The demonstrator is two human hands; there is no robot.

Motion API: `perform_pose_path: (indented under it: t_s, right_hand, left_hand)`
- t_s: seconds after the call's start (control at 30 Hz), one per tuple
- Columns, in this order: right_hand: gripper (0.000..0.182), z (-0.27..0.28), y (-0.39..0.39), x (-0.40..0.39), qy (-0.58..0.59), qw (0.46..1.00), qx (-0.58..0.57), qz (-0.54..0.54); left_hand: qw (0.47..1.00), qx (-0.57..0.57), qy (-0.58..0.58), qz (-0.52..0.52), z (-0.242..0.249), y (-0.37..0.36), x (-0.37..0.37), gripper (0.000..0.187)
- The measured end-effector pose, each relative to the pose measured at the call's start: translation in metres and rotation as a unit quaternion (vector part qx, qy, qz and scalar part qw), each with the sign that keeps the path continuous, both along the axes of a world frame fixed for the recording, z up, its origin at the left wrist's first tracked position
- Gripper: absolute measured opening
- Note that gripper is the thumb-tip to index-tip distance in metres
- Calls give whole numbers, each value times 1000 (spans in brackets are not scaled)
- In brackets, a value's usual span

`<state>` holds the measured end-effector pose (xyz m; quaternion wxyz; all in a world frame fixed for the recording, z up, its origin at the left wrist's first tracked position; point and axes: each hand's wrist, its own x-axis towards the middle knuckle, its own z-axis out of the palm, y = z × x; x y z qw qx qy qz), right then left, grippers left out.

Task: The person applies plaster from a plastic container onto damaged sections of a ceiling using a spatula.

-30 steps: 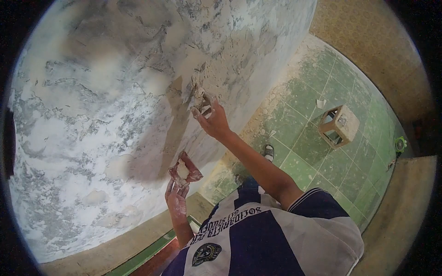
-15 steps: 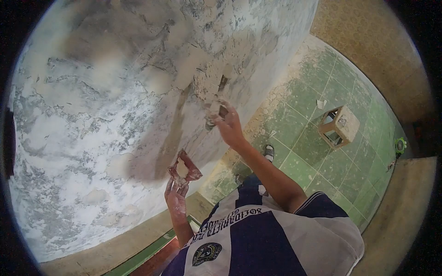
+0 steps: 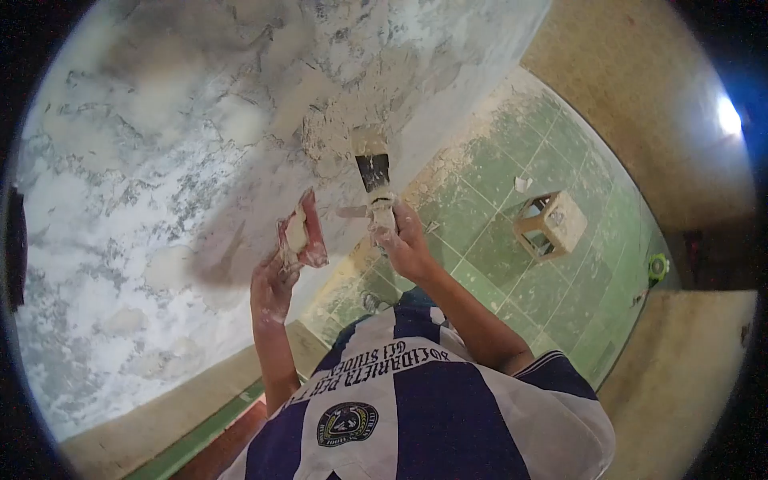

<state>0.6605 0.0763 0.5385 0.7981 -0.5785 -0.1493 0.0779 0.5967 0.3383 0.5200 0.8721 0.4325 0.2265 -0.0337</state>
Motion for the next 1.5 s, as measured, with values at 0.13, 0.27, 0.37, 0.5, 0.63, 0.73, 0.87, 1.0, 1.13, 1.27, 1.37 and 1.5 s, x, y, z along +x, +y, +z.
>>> perform_pose_path:
  t_s: [0.13, 0.27, 0.37, 0.5, 0.63, 0.73, 0.87, 1.0, 1.13, 1.27, 1.37, 1.5]
  right_hand:
    - [28, 5, -20, 11, -41, 994, -101, -7]
    - [31, 6, -52, 28, -197, 961, -192, 18]
    - [34, 3, -81, 42, -234, 945, -226, 39]
    - [32, -4, -106, 54, -162, 949, -269, 34]
    - [33, 31, -132, 70, -187, 910, -365, 56]
    - [28, 48, -141, 81, -246, 905, -334, 99]
    - [31, 57, -146, 86, -195, 901, -356, 150]
    - [34, 76, -148, 93, -103, 899, -391, 166]
    - [36, 50, -152, 92, -103, 889, -406, 187]
    - [39, 31, -159, 92, -144, 879, -415, 187]
    - [43, 4, -168, 88, -83, 878, -430, 196]
    - [45, -10, -175, 91, -180, 834, -492, 174]
  left_hand:
    - [998, -40, -45, 2, 12, -27, 14, 34]
    - [997, -30, -70, -6, 26, -56, 22, 37]
    - [996, -14, -85, 14, 25, -65, 26, 38]
    - [990, 51, -103, 80, 37, -82, 29, 38]
    - [980, 138, -76, 120, 48, -106, 33, 38]
    - [965, 189, -81, 163, 48, -126, 38, 38]
    - [959, 176, -73, 210, 48, -161, 46, 39]
    - [958, 137, -57, 244, 46, -198, 51, 38]
    - [970, 102, -64, 211, 33, -214, 54, 45]
    - [970, 71, -74, 223, 15, -226, 54, 38]
    - [971, 58, -61, 224, 10, -234, 55, 32]
    - [969, 90, -57, 223, 5, -238, 57, 28]
